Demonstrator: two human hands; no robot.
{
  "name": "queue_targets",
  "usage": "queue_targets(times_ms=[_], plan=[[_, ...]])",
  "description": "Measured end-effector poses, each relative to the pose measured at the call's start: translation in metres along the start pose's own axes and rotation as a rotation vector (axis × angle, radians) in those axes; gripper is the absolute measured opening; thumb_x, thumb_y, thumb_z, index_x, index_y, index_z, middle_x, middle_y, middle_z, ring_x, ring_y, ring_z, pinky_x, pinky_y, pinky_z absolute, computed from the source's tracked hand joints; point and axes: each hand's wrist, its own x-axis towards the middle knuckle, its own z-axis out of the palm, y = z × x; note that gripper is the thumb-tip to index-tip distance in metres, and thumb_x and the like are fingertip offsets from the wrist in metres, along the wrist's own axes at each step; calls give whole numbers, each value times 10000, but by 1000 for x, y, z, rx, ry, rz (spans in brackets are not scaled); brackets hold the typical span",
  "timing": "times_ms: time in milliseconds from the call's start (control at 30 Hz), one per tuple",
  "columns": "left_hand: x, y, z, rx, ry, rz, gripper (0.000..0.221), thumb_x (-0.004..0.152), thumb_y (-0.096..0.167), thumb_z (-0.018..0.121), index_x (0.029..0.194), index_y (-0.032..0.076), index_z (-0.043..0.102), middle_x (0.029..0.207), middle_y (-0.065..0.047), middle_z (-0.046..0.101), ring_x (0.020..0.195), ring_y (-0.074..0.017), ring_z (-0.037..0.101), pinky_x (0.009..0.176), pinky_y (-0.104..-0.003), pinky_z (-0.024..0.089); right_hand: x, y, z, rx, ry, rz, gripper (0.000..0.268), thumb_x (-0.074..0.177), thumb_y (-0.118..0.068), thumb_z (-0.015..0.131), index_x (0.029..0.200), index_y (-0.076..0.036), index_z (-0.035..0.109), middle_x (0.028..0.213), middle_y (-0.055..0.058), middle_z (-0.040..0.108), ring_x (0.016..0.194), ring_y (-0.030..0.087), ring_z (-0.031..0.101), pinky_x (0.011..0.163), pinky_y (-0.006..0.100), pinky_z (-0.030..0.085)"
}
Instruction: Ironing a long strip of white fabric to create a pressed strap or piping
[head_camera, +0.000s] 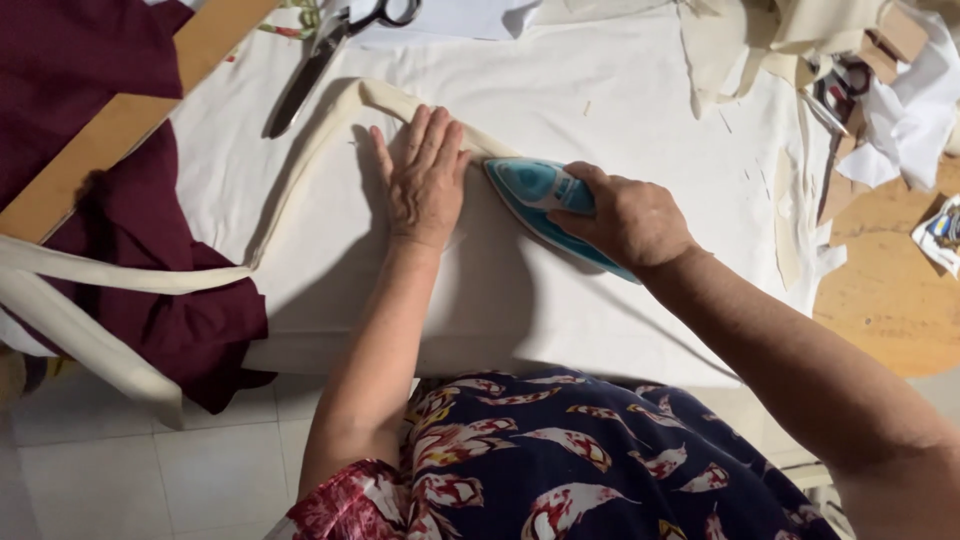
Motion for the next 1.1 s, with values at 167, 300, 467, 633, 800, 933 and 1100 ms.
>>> queue_targets(times_ms=[167,300,467,633,800,933,1100], plan=[[-9,-5,13,-12,-9,-28,283,872,302,603,1116,161,606,1255,13,538,1237,-131,418,1034,-602,129,19,-21,-15,51,-62,67,512,761,-440,640,1200,-213,507,829,109,668,777,336,655,687,463,530],[1,-7,1,-46,-14,-57,404,904,405,521,1229,164,519,1274,10,527,1222,-127,446,1056,-556,118,36,-30,-15,38,-51,72,505,761,-468,630,1186,-219,515,840,107,670,782,333,656,690,464,528],[10,-5,-20,-356,-125,-206,535,989,421,321,1377,67,223,1194,-10,626,1127,-187,563,1085,-492,194,49,-30,-11,81,0,-6,498,802,-544,549,1136,-175,533,790,191,644,676,410,611,556,490,480],[7,-1,-18,-125,-212,-107,513,901,235,614,1331,139,351,1252,-40,585,1219,-178,496,1042,-545,49,5,-3,-19,121,-171,102,481,788,-508,549,1159,-204,510,839,181,634,738,393,597,607,471,457],[-1,-9,-8,-110,-71,49,363,880,350,720,1139,108,644,1223,-45,607,1242,-177,433,1029,-554,25,-95,80,2,106,-218,222,517,768,-539,523,1211,-275,498,910,104,652,764,335,620,625,436,469],[-1,-6,-6,-127,-99,18,328,922,378,651,1123,120,676,1228,-54,610,1239,-203,460,1051,-527,6,-173,156,37,4,-112,367,583,718,-536,600,1245,-303,511,839,79,663,744,295,635,659,406,508],[-1,-10,-7,-137,-137,49,348,945,380,597,1146,102,654,1244,-113,594,1225,-230,473,1004,-546,57,-189,177,41,80,-145,476,558,724,-556,567,1219,-301,522,919,103,664,791,311,637,677,413,507]])
